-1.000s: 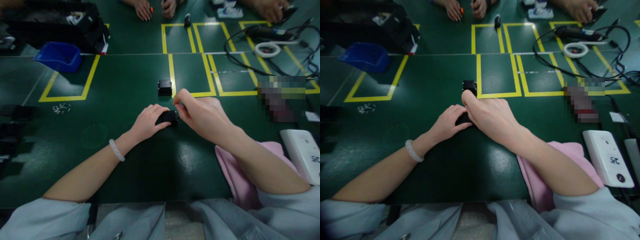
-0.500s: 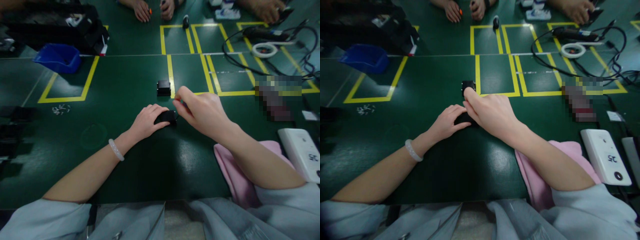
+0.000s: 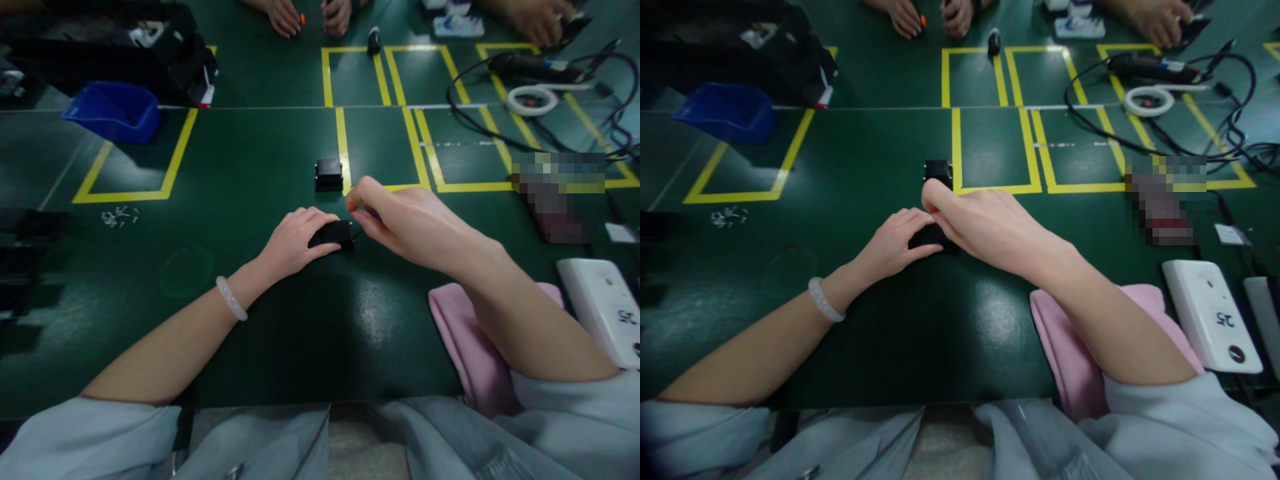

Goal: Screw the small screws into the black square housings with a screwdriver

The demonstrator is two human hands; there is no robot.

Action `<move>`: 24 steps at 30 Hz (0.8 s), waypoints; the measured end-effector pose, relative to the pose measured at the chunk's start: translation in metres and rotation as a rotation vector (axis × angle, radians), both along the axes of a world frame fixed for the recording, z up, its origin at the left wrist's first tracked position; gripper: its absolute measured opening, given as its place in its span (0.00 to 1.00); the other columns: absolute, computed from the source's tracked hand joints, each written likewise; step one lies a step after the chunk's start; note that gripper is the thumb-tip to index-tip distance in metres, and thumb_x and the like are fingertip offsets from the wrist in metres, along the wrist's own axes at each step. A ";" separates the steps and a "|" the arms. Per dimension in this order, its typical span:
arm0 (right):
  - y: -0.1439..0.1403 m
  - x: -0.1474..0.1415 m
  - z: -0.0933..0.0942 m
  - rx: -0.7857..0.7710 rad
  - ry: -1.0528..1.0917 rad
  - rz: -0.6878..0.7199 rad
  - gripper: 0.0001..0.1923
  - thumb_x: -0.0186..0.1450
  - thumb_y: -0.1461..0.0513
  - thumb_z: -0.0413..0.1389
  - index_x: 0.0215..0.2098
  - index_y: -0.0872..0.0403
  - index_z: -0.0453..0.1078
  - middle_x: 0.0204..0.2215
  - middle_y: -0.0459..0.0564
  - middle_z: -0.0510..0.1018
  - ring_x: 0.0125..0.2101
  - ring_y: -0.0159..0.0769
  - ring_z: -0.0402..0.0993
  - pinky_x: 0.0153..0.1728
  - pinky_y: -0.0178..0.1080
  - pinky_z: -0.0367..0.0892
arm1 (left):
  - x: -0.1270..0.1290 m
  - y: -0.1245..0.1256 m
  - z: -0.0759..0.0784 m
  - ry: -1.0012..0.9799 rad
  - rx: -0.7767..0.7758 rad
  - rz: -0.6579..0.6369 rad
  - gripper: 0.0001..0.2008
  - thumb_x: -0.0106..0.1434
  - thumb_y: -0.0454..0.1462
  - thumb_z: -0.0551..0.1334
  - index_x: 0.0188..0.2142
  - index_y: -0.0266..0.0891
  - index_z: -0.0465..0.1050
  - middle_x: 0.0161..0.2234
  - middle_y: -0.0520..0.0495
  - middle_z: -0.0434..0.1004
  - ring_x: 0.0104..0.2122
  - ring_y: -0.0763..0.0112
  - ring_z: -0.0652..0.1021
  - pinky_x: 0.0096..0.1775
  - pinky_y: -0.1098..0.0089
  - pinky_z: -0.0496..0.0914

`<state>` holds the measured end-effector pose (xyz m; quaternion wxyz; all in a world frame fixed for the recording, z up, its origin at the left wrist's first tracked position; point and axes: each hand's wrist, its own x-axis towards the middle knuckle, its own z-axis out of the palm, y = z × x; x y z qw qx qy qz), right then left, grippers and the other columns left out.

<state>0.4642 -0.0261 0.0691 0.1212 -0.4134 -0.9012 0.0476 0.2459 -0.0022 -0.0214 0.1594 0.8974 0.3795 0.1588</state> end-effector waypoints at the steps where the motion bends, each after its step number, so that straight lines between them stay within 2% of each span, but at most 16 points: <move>1: 0.000 0.001 0.000 0.006 -0.006 0.006 0.13 0.70 0.59 0.42 0.46 0.56 0.63 0.21 0.41 0.66 0.20 0.26 0.59 0.23 0.32 0.48 | 0.000 0.000 0.000 -0.001 0.003 -0.002 0.21 0.67 0.51 0.56 0.52 0.39 0.67 0.46 0.44 0.72 0.44 0.60 0.70 0.47 0.62 0.63; 5: -0.002 -0.003 -0.003 0.093 -0.022 -0.124 0.14 0.70 0.58 0.42 0.44 0.56 0.66 0.22 0.44 0.71 0.21 0.27 0.62 0.24 0.33 0.48 | 0.000 0.000 0.000 -0.007 0.013 0.005 0.21 0.67 0.50 0.56 0.52 0.39 0.67 0.46 0.44 0.72 0.43 0.60 0.70 0.46 0.62 0.63; 9: -0.005 -0.011 -0.006 0.179 -0.069 -0.260 0.21 0.71 0.51 0.39 0.38 0.54 0.68 0.21 0.46 0.72 0.20 0.31 0.63 0.23 0.35 0.44 | 0.001 -0.001 0.000 -0.001 0.006 0.010 0.21 0.67 0.50 0.57 0.52 0.39 0.67 0.46 0.44 0.72 0.43 0.61 0.70 0.45 0.62 0.63; 12: -0.005 -0.014 -0.005 0.122 -0.068 -0.281 0.18 0.71 0.57 0.39 0.45 0.56 0.67 0.21 0.45 0.71 0.20 0.31 0.64 0.23 0.34 0.47 | 0.001 0.000 -0.001 0.011 0.001 0.009 0.22 0.67 0.51 0.56 0.52 0.39 0.66 0.46 0.44 0.72 0.44 0.60 0.70 0.47 0.61 0.63; 16: -0.003 -0.012 -0.002 0.040 -0.035 -0.227 0.16 0.70 0.60 0.39 0.48 0.57 0.64 0.20 0.44 0.69 0.20 0.30 0.64 0.24 0.33 0.49 | 0.000 0.000 0.000 0.018 0.008 0.009 0.22 0.67 0.51 0.56 0.53 0.39 0.67 0.47 0.44 0.72 0.45 0.59 0.70 0.47 0.61 0.64; 24: 0.003 0.001 -0.003 0.036 -0.040 -0.012 0.14 0.70 0.60 0.40 0.47 0.55 0.62 0.22 0.43 0.68 0.20 0.28 0.62 0.24 0.33 0.49 | 0.000 0.000 0.000 0.006 0.011 0.010 0.21 0.66 0.51 0.56 0.51 0.39 0.67 0.46 0.44 0.72 0.44 0.59 0.70 0.47 0.61 0.64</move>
